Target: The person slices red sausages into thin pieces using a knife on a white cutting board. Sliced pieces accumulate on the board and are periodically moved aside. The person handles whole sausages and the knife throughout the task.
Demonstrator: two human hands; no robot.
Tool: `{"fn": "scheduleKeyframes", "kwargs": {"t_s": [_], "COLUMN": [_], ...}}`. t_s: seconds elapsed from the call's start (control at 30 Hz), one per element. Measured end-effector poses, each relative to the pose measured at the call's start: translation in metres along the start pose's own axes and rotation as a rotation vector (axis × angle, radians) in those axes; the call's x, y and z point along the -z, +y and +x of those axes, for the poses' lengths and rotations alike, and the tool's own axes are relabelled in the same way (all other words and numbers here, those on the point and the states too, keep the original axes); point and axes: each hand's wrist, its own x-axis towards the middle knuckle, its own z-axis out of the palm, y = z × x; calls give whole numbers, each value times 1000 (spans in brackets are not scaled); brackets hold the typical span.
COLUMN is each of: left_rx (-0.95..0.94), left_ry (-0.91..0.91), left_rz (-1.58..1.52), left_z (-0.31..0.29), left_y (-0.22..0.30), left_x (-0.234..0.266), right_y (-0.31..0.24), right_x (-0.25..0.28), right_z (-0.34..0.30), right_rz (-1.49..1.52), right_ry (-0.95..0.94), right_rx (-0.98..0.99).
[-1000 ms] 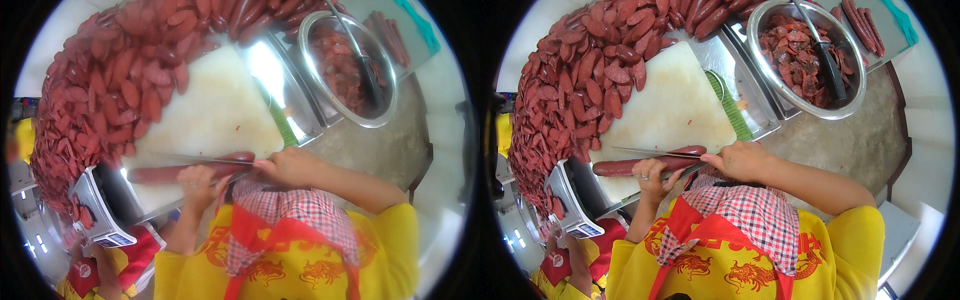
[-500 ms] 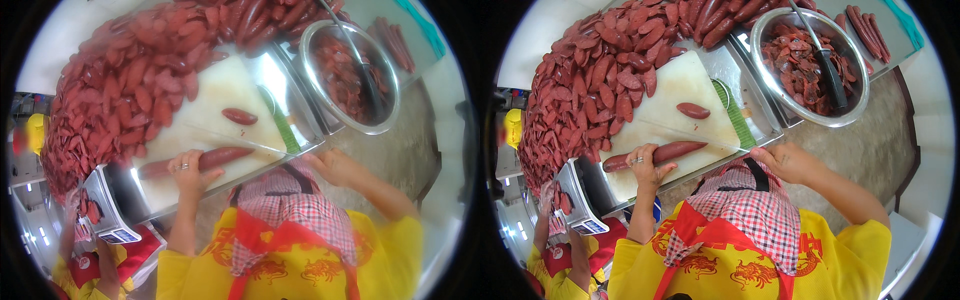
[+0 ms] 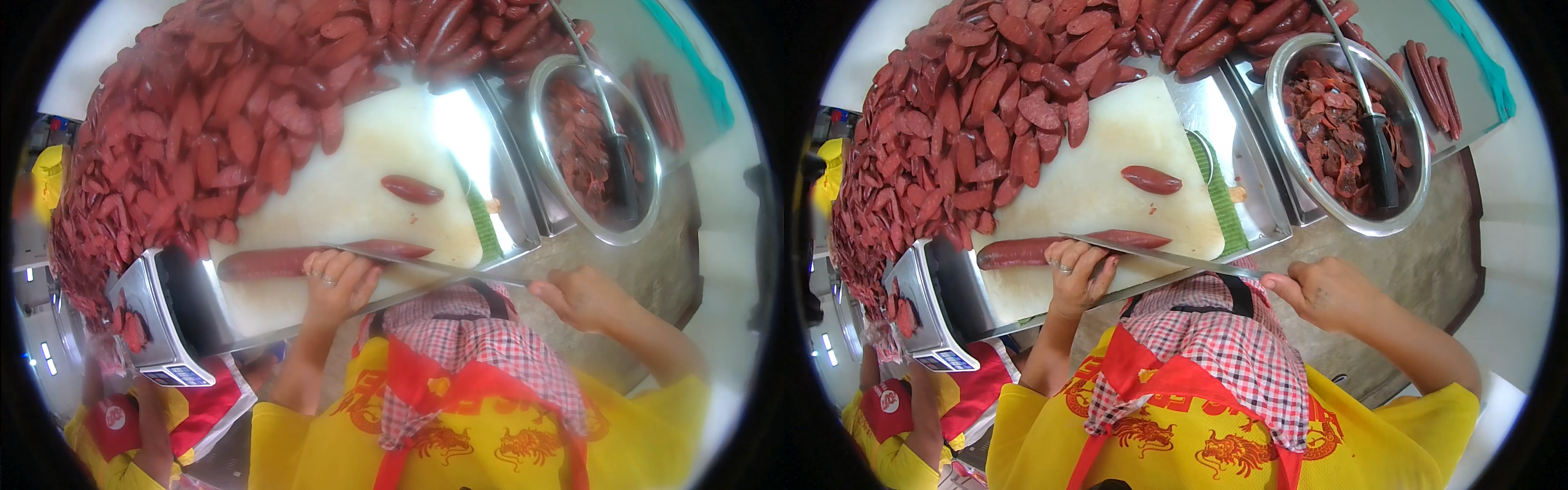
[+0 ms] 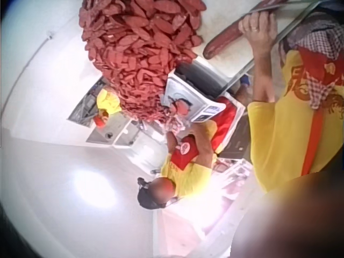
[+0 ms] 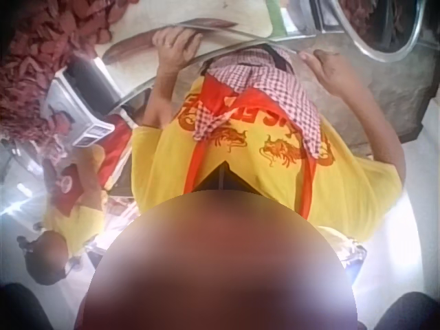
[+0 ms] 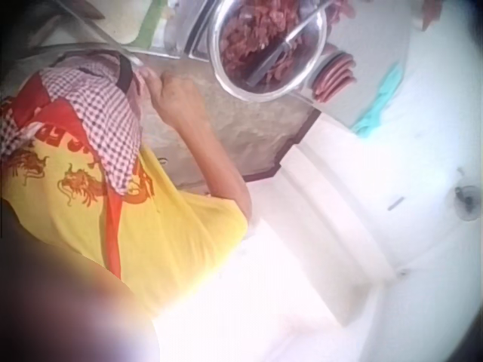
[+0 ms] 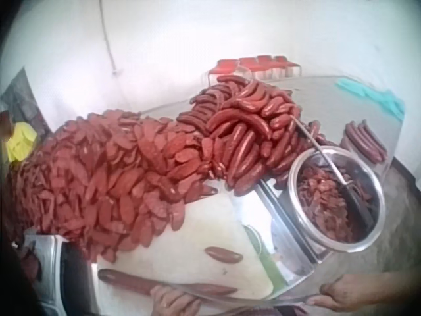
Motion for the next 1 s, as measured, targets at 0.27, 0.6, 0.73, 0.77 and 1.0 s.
{"fn": "scheduleKeyframes", "kwargs": {"t_s": [0.27,0.6,0.73,0.77,1.0], "left_rx": [44,96,103,97,146], "left_ry": [37,18,6,2,27], "left_rz": [-19,46,37,40,16], "left_z": [9,1,-1,-2,-2], "left_y": [5,-2,-5,-5,-2], "left_x": [-1,10,9,9,7], "right_y": [-75,-8,-4,-7,-74], "right_x": [-42,-30,-19,-17,-34], "right_z": [114,36,-4,-3,98], "right_rz": [71,185,131,100,163], "right_ry": [-10,86,7,-16,-91], "right_rx": [198,70,46,8,162]}}
